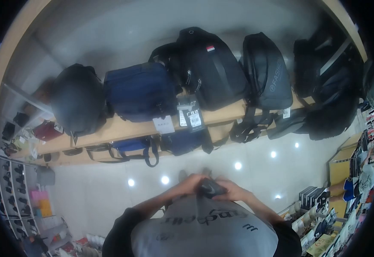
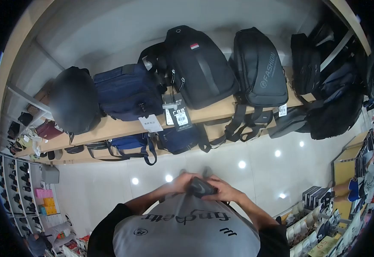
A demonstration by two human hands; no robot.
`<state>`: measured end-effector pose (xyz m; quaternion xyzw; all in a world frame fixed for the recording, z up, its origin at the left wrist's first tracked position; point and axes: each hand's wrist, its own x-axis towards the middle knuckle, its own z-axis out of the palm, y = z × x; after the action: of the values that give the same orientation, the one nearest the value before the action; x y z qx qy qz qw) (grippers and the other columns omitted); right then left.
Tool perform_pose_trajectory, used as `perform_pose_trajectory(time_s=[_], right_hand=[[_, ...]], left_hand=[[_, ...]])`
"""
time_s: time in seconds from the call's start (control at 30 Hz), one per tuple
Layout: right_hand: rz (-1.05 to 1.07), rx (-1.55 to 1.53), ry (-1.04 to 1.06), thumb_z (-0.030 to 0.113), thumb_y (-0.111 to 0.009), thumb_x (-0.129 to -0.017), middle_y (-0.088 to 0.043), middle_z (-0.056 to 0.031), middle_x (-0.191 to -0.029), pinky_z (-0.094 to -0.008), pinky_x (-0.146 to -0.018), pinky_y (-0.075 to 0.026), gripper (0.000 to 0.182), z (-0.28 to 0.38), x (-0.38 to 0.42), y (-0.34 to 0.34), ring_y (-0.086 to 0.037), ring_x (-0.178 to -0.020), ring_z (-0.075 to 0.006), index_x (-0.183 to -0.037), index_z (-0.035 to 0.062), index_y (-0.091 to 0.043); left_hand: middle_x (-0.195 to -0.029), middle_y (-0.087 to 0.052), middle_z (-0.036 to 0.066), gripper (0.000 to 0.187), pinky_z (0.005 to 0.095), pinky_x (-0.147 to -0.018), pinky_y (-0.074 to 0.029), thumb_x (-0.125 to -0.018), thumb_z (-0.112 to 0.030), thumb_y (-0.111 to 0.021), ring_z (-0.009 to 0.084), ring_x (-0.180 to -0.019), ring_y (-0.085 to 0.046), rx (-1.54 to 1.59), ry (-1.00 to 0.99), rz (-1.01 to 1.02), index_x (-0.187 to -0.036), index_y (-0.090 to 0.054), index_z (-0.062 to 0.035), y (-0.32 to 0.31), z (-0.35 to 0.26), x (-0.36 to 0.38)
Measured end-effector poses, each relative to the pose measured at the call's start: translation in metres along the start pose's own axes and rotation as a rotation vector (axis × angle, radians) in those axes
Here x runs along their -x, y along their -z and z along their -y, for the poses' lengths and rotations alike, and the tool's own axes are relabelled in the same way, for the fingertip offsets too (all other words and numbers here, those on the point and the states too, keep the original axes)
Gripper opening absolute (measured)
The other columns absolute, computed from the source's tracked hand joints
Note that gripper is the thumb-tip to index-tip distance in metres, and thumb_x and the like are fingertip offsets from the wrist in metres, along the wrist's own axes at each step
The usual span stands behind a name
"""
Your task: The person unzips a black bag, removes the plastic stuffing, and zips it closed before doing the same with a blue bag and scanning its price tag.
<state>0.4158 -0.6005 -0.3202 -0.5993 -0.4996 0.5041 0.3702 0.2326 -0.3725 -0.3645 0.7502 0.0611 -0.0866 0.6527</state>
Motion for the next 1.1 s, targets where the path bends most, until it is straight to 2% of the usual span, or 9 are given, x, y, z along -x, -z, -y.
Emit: perform_pose_trajectory(time_s=[0.17, 0.23, 0.3, 0.37, 0.6, 0.67, 0.87, 1.0, 1.1], right_hand=[[0.000, -0.051, 0.064, 0.033, -0.094, -0.100, -0.066, -0.0103, -0.136, -0.0435, -0.114, -0.051, 0.056, 0.012, -0.003, -0.006, -0.060, -0.134, -0.0300, -0.147, 0.0104, -0.075], [0.149, -0.150, -0.175, 0.036, -0.091, -0.103, -0.066, -0.0111, -0.136, -0.0439, -0.115, -0.050, 0.055, 0.019, -0.009, 0.000, -0.060, -0.135, -0.0310, -0.149, 0.0103, -0.074], [0.223, -0.163, -0.243, 0.038, -0.088, -0.106, -0.064, -0.0116, -0.136, -0.0411, -0.104, -0.054, 0.059, 0.017, -0.009, 0.005, -0.062, -0.129, -0.0284, -0.153, 0.0086, -0.068], [0.210, -0.099, -0.136, 0.037, -0.085, -0.108, -0.059, -0.0115, -0.138, -0.0350, -0.084, -0.062, 0.065, 0.006, -0.007, 0.004, -0.067, -0.119, -0.0223, -0.159, 0.0053, -0.060], [0.271, -0.119, -0.188, 0.044, -0.083, -0.108, -0.064, -0.0151, -0.144, -0.0415, -0.094, -0.062, 0.070, 0.016, -0.003, 0.017, -0.071, -0.119, -0.0280, -0.161, 0.0063, -0.057], [0.287, 0.005, -0.139, 0.048, -0.080, -0.109, -0.067, -0.0176, -0.149, -0.0450, -0.098, -0.062, 0.073, 0.005, -0.003, 0.018, -0.073, -0.123, -0.0306, -0.165, 0.0096, -0.055], [0.160, 0.318, -0.543, 0.068, -0.061, -0.114, -0.082, -0.0209, -0.128, -0.0489, -0.106, -0.061, 0.072, 0.104, -0.013, 0.059, -0.079, -0.124, -0.0439, -0.158, 0.0122, -0.067], [-0.082, 0.339, -0.123, 0.051, -0.069, -0.114, -0.083, -0.0181, -0.122, -0.0476, -0.101, -0.062, 0.055, 0.099, -0.021, 0.063, -0.080, -0.118, -0.0410, -0.151, 0.0110, -0.073], [-0.079, 0.320, 0.074, 0.035, -0.075, -0.112, -0.083, -0.0155, -0.119, -0.0452, -0.098, -0.063, 0.043, 0.112, -0.044, 0.066, -0.080, -0.113, -0.0382, -0.147, 0.0106, -0.076]], left_hand=[[-0.129, -0.082, 0.019, 0.046, 0.0426, -0.102, -0.060, -0.095, -0.014, -0.086, 0.0306, -0.121, -0.079, -0.068, 0.266, 0.076, -0.138, -0.075, -0.0014, 0.020, -0.042, 0.031], [-0.123, -0.079, 0.015, 0.046, 0.0390, -0.099, -0.060, -0.094, -0.010, -0.087, 0.0250, -0.117, -0.077, -0.042, 0.209, 0.065, -0.137, -0.073, -0.0025, 0.020, -0.043, 0.034], [-0.110, -0.074, 0.008, 0.046, 0.0323, -0.092, -0.059, -0.091, -0.003, -0.086, 0.0156, -0.107, -0.073, 0.004, 0.088, 0.000, -0.135, -0.071, -0.0057, 0.019, -0.039, 0.032], [-0.115, -0.073, 0.005, 0.048, 0.0316, -0.093, -0.059, -0.091, 0.002, -0.084, 0.0141, -0.111, -0.072, 0.107, 0.125, -0.016, -0.136, -0.070, -0.0062, 0.009, -0.002, 0.032], [-0.122, -0.073, 0.001, 0.047, 0.0353, -0.099, -0.058, -0.101, -0.012, -0.084, 0.0156, -0.115, -0.071, 0.386, 0.048, -0.055, -0.145, -0.068, -0.0096, -0.009, 0.035, 0.034], [-0.122, -0.075, 0.002, 0.040, 0.0351, -0.100, -0.058, -0.104, -0.013, -0.081, 0.0155, -0.114, -0.072, 0.351, 0.211, 0.003, -0.143, -0.072, -0.0084, 0.011, -0.014, 0.043], [-0.114, -0.082, 0.007, 0.027, 0.0358, -0.091, -0.060, -0.112, -0.022, -0.078, 0.0147, -0.105, -0.074, 0.030, 0.246, -0.014, -0.133, -0.082, -0.0048, 0.012, -0.030, 0.058], [-0.112, -0.084, 0.008, 0.028, 0.0371, -0.091, -0.061, -0.113, -0.026, -0.079, 0.0174, -0.100, -0.076, 0.104, 0.240, -0.134, -0.130, -0.084, -0.0038, -0.006, -0.020, 0.063], [-0.113, -0.085, 0.009, 0.029, 0.0384, -0.095, -0.061, -0.113, -0.027, -0.079, 0.0190, -0.098, -0.077, -0.012, 0.020, -0.233, -0.128, -0.084, -0.0034, -0.025, 0.003, 0.064]])
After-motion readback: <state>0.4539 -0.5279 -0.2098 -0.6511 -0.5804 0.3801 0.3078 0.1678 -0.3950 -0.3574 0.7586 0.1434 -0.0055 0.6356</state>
